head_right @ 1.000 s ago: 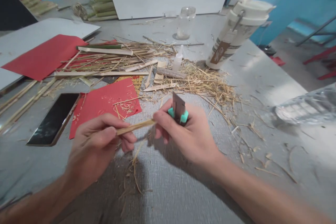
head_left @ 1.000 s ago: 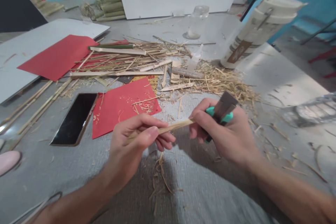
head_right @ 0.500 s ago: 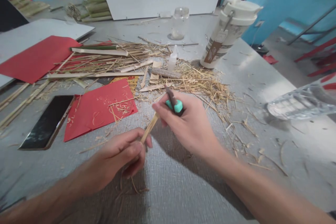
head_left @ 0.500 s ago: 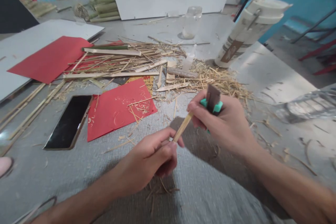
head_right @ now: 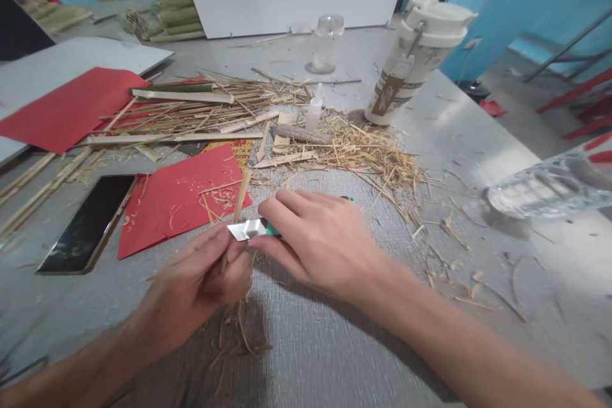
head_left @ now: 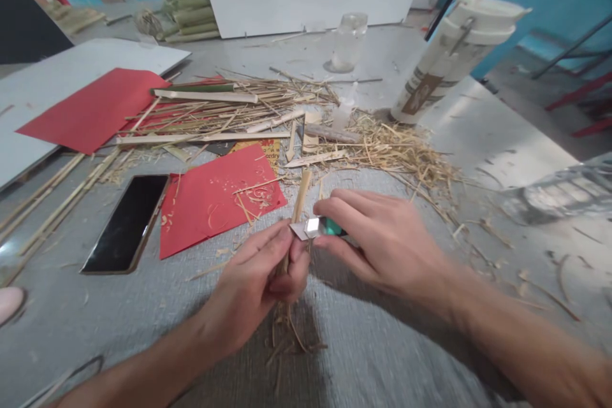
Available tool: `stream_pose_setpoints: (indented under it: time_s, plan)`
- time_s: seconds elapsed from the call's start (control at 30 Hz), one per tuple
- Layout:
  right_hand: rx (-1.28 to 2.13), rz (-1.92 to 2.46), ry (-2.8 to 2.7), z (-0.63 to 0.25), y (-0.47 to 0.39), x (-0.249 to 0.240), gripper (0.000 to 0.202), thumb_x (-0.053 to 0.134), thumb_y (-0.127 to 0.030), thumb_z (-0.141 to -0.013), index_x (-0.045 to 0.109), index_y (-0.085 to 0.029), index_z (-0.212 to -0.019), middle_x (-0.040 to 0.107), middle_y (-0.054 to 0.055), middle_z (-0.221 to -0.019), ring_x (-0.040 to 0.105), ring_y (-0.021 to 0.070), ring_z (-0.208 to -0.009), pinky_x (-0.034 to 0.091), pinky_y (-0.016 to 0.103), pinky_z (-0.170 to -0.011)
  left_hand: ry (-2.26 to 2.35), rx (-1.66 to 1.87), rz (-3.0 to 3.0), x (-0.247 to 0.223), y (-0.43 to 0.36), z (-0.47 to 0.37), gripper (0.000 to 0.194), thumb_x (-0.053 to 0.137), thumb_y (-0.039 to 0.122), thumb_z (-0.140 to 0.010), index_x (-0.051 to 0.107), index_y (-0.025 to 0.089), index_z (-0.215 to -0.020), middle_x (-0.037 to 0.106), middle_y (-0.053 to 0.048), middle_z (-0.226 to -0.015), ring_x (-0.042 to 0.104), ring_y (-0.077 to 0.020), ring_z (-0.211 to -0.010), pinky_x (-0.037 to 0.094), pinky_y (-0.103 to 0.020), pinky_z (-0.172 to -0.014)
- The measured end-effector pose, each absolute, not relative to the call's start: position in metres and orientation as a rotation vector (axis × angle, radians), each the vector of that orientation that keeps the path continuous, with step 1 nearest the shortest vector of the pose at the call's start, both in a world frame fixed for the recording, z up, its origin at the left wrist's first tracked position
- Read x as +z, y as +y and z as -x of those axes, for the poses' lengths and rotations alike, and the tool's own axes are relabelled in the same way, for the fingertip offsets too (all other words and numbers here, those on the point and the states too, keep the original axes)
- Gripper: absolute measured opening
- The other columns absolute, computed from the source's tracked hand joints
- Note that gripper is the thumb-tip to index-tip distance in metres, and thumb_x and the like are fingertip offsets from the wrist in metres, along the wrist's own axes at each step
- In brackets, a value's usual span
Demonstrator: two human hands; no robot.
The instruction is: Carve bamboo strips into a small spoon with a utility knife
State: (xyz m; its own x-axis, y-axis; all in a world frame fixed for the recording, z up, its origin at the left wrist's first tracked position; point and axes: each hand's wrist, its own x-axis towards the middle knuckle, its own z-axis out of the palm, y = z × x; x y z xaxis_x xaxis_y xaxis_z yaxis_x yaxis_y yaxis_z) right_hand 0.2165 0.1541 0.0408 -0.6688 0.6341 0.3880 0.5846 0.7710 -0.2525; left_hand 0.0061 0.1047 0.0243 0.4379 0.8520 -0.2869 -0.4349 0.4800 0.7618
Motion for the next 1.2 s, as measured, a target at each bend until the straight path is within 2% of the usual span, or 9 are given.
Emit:
stream_pose_setpoints:
  time_s: [0.17, 0.4, 0.6, 0.77, 0.97, 1.2]
  plan:
    - [-0.097, 0.893, -2.476, -0.217, 0.154, 0.042, 0.046, 0.042, -0.048, -0.117, 0.07, -0.017, -0.098, 0.066, 0.005, -0.081, 0.06, 0.0195, -0.069, 0.04, 0.034, -0.063, 0.67, 0.874, -0.614, 0.027, 0.103, -0.007, 0.04, 0.053, 0.043, -0.112, 0.05, 0.022, -0.079, 0.031, 0.011, -0.057, 0.018, -0.0095, -0.051, 0.022, -0.025, -0.051]
    - [-0.041, 1.051, -2.284, -0.229, 0.163, 0.046, 0.027, 0.051, -0.035, -0.115, 0.069, -0.015, -0.108, 0.07, 0.006, -0.09, 0.064, 0.019, -0.077, 0.042, 0.033, -0.065, 0.606, 0.758, -0.549, 0.024, 0.096, -0.014, 0.036, 0.054, 0.043, -0.11, 0.052, 0.021, -0.081, 0.038, 0.01, -0.057, 0.019, -0.0086, -0.05, 0.021, -0.023, -0.05]
    - [0.023, 0.775, -2.502, -0.22, 0.155, 0.044, 0.039, 0.045, -0.042, -0.116, 0.071, -0.017, -0.099, 0.062, 0.002, -0.078, 0.055, 0.0175, -0.065, 0.038, 0.034, -0.06, 0.612, 0.825, -0.526, 0.026, 0.098, -0.01, 0.041, 0.057, 0.044, -0.111, 0.051, 0.021, -0.078, 0.037, 0.011, -0.056, 0.017, -0.0077, -0.048, 0.022, -0.023, -0.049]
    - [-0.154, 0.829, -2.46, -0.22, 0.153, 0.044, 0.04, 0.047, -0.044, -0.115, 0.072, -0.018, -0.097, 0.063, 0.002, -0.078, 0.053, 0.018, -0.066, 0.038, 0.034, -0.062, 0.507, 0.812, -0.476, 0.025, 0.098, -0.009, 0.041, 0.063, 0.047, -0.108, 0.054, 0.021, -0.078, 0.032, 0.012, -0.054, 0.015, -0.0077, -0.046, 0.024, -0.021, -0.049]
    - [-0.194, 0.867, -2.415, -0.218, 0.152, 0.045, 0.04, 0.048, -0.043, -0.115, 0.072, -0.018, -0.096, 0.063, 0.003, -0.078, 0.055, 0.0175, -0.067, 0.039, 0.033, -0.062, 0.455, 0.78, -0.443, 0.024, 0.099, -0.006, 0.04, 0.065, 0.05, -0.107, 0.056, 0.022, -0.079, 0.029, 0.012, -0.053, 0.013, -0.0081, -0.045, 0.026, -0.02, -0.048]
    - [-0.163, 0.93, -2.374, -0.221, 0.154, 0.049, 0.034, 0.052, -0.043, -0.114, 0.07, -0.02, -0.097, 0.067, 0.004, -0.079, 0.059, 0.0175, -0.068, 0.04, 0.033, -0.062, 0.443, 0.776, -0.489, 0.026, 0.099, -0.006, 0.039, 0.052, 0.046, -0.113, 0.053, 0.022, -0.081, 0.026, 0.012, -0.053, 0.012, -0.0083, -0.044, 0.026, -0.019, -0.047]
